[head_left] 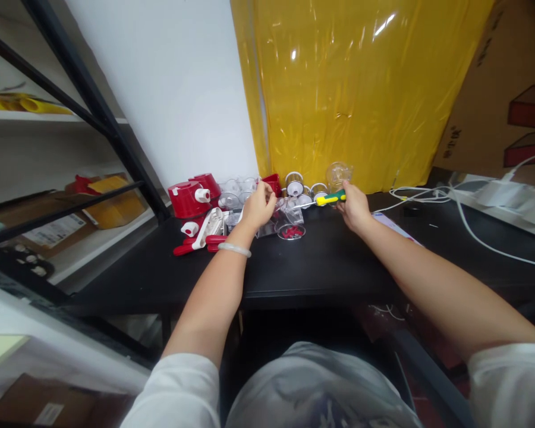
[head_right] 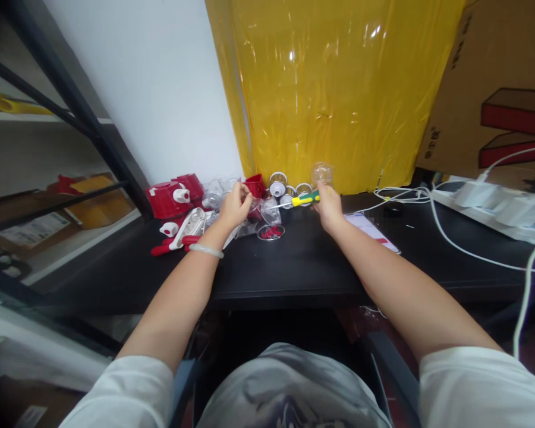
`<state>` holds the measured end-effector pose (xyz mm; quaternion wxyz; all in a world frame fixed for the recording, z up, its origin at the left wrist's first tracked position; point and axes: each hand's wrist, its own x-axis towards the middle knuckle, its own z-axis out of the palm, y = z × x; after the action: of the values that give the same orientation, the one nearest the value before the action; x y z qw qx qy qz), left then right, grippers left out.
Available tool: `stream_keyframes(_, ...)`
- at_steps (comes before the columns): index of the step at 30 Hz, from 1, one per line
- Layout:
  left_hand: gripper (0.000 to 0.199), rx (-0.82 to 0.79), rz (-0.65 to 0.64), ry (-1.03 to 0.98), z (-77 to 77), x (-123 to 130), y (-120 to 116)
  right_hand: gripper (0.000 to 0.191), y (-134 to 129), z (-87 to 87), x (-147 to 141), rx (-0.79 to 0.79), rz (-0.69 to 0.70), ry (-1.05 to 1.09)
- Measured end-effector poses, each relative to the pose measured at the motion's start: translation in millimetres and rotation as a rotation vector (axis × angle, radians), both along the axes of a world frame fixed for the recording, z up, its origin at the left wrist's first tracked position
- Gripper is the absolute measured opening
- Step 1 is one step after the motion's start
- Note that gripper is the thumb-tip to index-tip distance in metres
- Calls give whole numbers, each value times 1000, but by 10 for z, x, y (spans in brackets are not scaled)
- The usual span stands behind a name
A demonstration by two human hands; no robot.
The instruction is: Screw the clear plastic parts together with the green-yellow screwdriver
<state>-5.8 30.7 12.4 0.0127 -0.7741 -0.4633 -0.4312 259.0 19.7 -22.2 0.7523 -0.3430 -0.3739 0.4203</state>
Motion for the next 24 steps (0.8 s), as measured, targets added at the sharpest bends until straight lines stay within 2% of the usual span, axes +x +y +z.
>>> stream_keyframes(7,7,6,11,9,7,2,-11,27,-11,59,-45,-39,60,208)
stream_keyframes(10,7,3,2,8,8,3,-14,31,20,28,-15,-52,43,175)
stream_keyframes(13,6,0,-3,7,8,3,-18,42,41,-16,6,-71,-41,47)
stream_keyframes(16,6,8,1,5,5,4,-27,45,31,-36,-5,-85,-78,-52)
stream_keyframes(24,5,8,1,6,12,7,-34,26,-41,21,-125,-49,-72,141)
